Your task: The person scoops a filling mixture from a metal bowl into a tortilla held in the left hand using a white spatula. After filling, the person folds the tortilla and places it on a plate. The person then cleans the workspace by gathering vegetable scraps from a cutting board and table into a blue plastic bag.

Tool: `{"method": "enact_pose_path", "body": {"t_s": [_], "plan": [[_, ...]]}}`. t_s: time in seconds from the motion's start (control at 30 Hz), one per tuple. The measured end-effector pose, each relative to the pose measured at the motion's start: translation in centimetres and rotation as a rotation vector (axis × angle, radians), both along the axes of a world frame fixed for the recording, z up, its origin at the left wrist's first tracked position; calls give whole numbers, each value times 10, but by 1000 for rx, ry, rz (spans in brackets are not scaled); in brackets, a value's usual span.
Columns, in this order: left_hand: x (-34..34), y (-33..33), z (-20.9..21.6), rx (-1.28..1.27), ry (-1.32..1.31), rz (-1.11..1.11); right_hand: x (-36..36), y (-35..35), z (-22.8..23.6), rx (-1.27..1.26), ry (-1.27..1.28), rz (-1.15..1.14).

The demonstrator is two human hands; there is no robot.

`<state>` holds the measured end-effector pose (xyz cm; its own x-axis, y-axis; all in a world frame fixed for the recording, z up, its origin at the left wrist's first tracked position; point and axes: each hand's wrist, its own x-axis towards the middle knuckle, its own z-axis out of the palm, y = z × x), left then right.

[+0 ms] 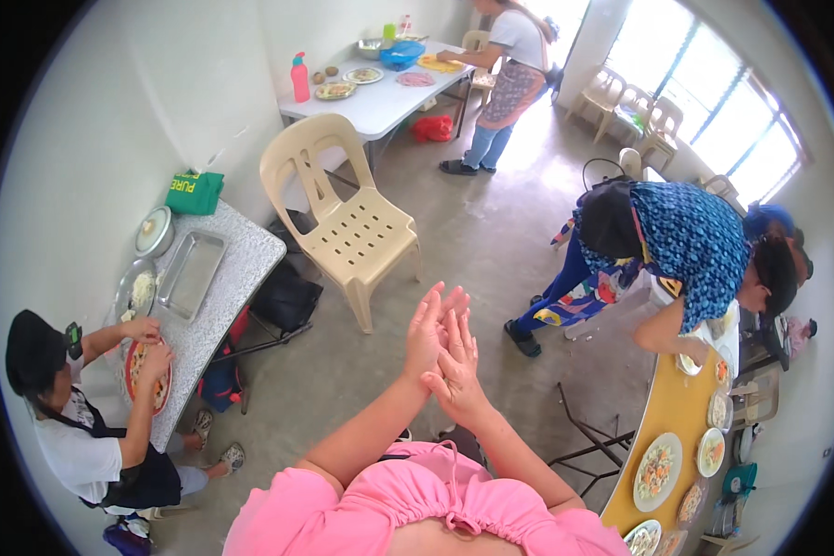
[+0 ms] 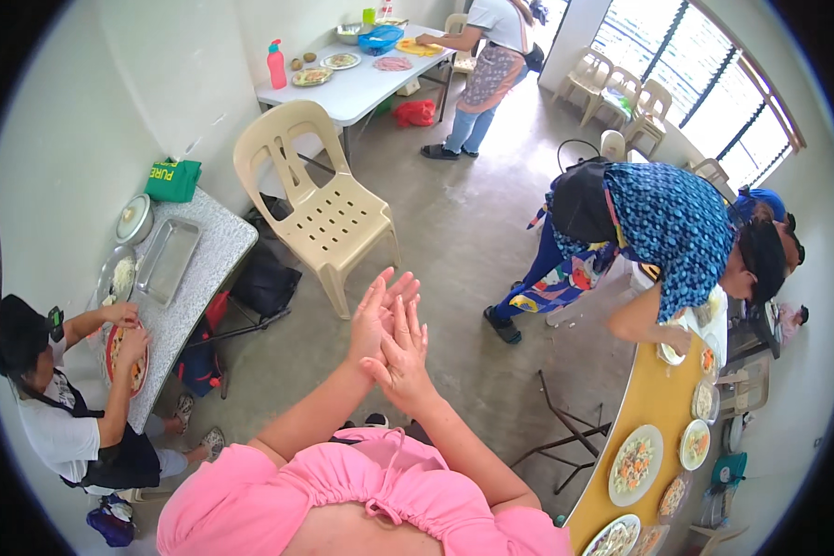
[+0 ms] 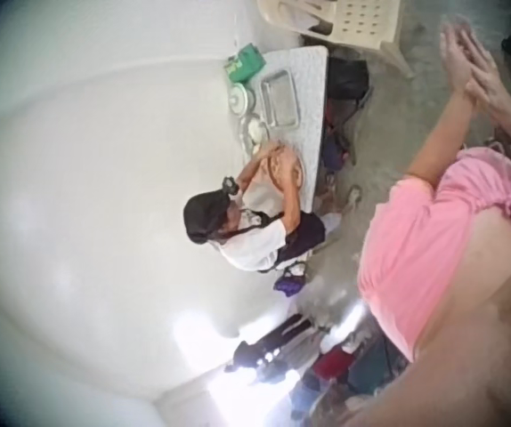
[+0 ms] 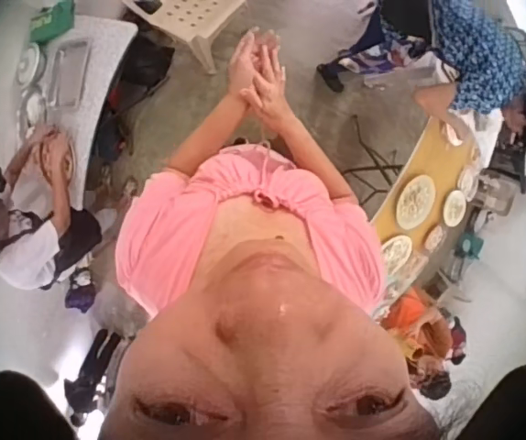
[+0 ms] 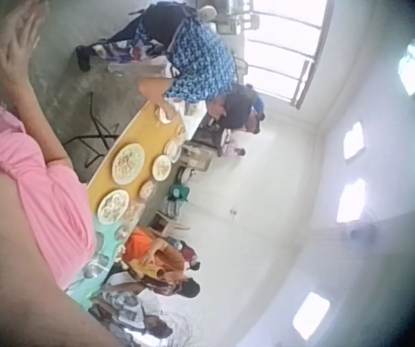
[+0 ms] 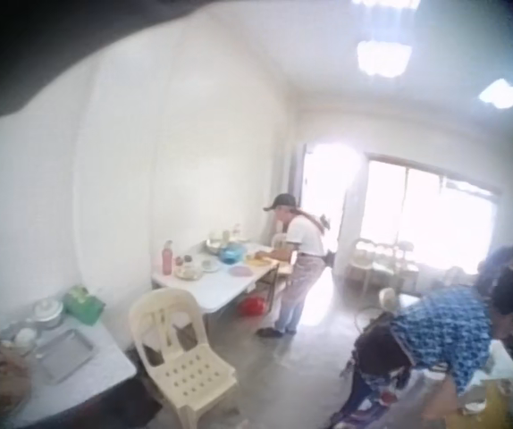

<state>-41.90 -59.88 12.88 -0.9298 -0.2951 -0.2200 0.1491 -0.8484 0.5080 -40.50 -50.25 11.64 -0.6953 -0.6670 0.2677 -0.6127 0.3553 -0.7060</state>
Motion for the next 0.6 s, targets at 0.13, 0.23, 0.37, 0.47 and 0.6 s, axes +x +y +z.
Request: {"method": "enact_pose_path", "body": {"t_s": [0.13, 0.23, 0.37, 0.47, 0.6], "plan": [[-70, -38, -6, -87, 75, 105, -42, -11, 0, -161, -169, 48], [-127, -50, 22, -242, 274, 129, -95, -31, -1, -502, -643, 14], [-197, -22, 33, -387, 441, -7, -198, -47, 20, -763, -1122, -51], [-260, -13, 49, -585, 381, -7, -269, -55, 29, -917, -1140, 34], [-339, -23, 76, -455, 244, -1, -349, -61, 39, -979, -1140, 41]]}}
